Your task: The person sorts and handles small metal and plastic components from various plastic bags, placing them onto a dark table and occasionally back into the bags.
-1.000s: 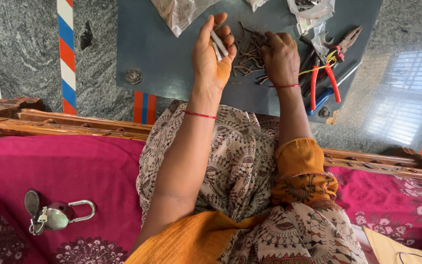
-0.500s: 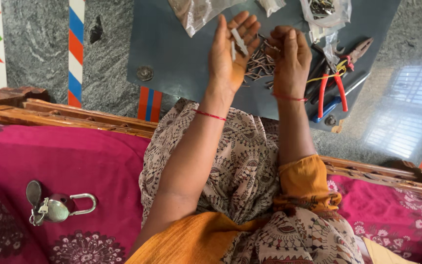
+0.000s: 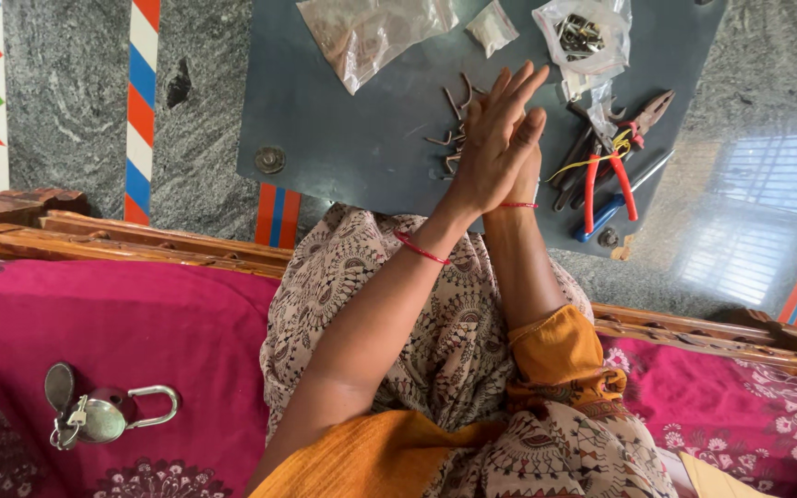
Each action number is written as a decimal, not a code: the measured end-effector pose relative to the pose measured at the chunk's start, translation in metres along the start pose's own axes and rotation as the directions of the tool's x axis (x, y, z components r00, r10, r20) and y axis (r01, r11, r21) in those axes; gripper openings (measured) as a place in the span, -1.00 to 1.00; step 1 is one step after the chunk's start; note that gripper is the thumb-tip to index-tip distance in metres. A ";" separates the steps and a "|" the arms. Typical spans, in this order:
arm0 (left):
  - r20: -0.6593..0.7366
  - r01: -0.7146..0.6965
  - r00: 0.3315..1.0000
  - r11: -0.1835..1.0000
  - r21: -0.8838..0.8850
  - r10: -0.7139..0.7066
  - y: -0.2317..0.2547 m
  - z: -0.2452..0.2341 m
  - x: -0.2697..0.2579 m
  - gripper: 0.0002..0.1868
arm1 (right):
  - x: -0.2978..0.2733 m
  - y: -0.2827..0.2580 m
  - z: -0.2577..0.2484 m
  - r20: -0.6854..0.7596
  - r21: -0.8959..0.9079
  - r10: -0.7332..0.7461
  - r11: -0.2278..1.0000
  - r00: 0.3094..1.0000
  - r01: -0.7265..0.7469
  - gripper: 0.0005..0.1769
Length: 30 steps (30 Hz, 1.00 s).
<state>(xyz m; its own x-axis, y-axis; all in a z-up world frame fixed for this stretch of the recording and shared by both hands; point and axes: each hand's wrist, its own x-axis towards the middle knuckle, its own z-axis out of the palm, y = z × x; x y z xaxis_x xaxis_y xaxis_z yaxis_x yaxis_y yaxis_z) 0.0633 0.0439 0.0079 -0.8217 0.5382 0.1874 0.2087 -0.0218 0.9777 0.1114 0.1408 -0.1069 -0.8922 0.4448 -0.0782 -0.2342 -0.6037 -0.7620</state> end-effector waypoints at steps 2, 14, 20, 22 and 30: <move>0.018 0.000 1.000 0.996 -0.095 0.001 0.002 -0.001 0.001 -0.37 | 0.003 -0.003 -0.010 -0.076 -0.083 0.008 0.996 0.997 -0.014 -0.58; -0.302 0.204 0.885 0.879 -0.431 -0.353 -0.017 -0.048 0.027 -0.49 | 0.100 -0.195 0.047 0.375 -0.891 -0.030 -0.285 0.926 0.352 -0.76; -0.283 0.221 0.884 0.867 -0.447 -0.371 -0.023 -0.047 0.031 -0.52 | 0.144 -0.155 0.027 0.148 -0.509 0.320 -0.787 0.936 0.350 -0.86; -0.286 0.224 0.887 0.880 -0.418 -0.362 -0.025 -0.049 0.030 -0.53 | 0.144 -0.151 0.025 0.149 -0.482 0.312 -0.806 0.938 0.344 -0.85; -0.295 0.198 0.883 0.858 -0.474 -0.366 -0.035 -0.055 0.029 -0.57 | 0.109 -0.186 0.045 0.275 -0.622 0.211 -0.705 0.938 0.341 -0.66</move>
<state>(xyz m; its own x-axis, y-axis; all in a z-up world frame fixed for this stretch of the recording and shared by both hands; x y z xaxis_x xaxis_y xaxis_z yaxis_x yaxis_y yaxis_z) 0.0030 0.0138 -0.0153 -0.9580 0.2346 -0.1648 -0.2347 -0.3115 0.9208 0.0406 0.2718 0.0557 -0.9925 0.1078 -0.0572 0.1011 0.9888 0.1101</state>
